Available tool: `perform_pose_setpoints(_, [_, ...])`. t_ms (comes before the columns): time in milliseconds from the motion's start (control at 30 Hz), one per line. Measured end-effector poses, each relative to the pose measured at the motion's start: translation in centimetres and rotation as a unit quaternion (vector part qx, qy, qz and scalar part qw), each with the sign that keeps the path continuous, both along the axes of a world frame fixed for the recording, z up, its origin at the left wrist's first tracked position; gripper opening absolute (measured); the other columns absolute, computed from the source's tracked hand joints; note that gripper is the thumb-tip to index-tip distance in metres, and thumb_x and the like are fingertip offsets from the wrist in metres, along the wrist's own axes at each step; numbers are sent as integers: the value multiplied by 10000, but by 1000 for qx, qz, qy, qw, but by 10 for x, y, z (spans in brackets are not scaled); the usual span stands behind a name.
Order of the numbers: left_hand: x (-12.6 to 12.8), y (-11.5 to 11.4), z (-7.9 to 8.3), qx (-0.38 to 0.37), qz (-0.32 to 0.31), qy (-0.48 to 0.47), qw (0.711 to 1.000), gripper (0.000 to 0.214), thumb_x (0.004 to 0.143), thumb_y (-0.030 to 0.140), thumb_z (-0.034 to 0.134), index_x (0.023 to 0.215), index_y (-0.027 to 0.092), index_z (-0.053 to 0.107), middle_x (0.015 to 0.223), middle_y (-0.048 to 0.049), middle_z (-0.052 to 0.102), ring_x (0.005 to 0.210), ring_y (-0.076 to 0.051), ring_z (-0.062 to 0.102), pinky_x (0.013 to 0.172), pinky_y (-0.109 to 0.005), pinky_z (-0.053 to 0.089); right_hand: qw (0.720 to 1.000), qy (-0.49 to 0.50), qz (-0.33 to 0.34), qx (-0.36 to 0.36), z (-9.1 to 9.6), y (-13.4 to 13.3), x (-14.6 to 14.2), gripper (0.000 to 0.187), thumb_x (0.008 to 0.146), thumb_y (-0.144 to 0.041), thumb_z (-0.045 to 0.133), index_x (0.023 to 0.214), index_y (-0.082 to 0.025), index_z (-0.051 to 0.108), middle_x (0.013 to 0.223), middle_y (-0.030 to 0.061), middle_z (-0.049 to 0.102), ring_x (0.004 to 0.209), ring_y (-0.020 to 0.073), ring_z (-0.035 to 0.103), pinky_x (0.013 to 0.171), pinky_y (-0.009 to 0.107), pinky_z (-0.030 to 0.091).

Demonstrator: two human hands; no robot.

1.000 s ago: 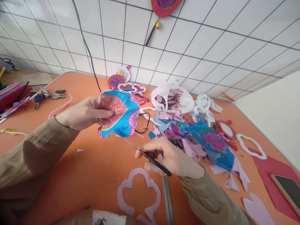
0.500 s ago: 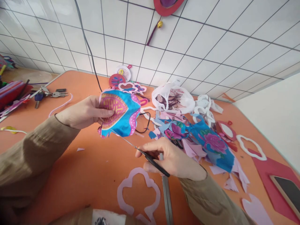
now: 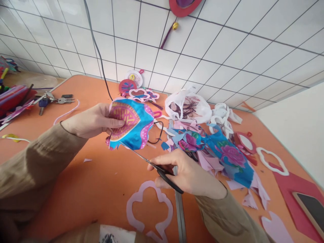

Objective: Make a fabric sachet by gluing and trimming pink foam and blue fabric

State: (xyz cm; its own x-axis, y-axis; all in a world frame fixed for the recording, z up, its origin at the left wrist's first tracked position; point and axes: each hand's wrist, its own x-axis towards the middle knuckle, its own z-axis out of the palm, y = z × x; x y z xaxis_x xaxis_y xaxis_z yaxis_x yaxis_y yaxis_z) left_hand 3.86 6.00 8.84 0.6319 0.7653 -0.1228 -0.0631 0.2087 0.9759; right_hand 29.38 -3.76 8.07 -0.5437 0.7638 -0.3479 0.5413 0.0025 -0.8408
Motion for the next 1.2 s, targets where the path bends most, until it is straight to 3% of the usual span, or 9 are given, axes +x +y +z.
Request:
perform_pose_setpoints(333, [-2, 2, -1, 22, -31, 25, 999, 136, 658, 223, 766, 600, 124, 692, 496, -52, 613, 395, -135, 548, 363, -228, 436, 1000, -5, 13, 2, 0, 0, 0, 231, 735, -289, 708, 876, -110, 676, 565, -65, 333, 495, 56, 267, 426, 197, 214])
perform_pose_setpoints(567, [-1, 1, 1, 19, -6, 60, 998, 109, 633, 204, 771, 644, 122, 700, 542, -35, 624, 458, -121, 571, 410, -205, 469, 1000, -17, 9, -12, 1, -2, -3, 240, 732, -301, 701, 870, -108, 671, 554, -68, 328, 498, 59, 266, 433, 200, 220])
perform_pose_setpoints(767, [-1, 0, 4, 17, -14, 72, 997, 156, 614, 205, 782, 591, 105, 664, 499, -2, 587, 440, -83, 545, 398, -158, 451, 1000, -21, 19, 1, 0, -3, -3, 208, 733, -275, 680, 863, -112, 670, 541, -74, 310, 488, 54, 243, 429, 198, 207])
perform_pose_setpoints(1200, [-2, -1, 4, 43, -49, 68, 996, 153, 667, 220, 751, 581, 117, 678, 475, -22, 594, 406, -90, 518, 383, -177, 419, 998, 2, 58, 13, -1, -1, 0, 266, 735, -326, 692, 863, -93, 684, 565, -45, 394, 501, 66, 310, 428, 199, 231])
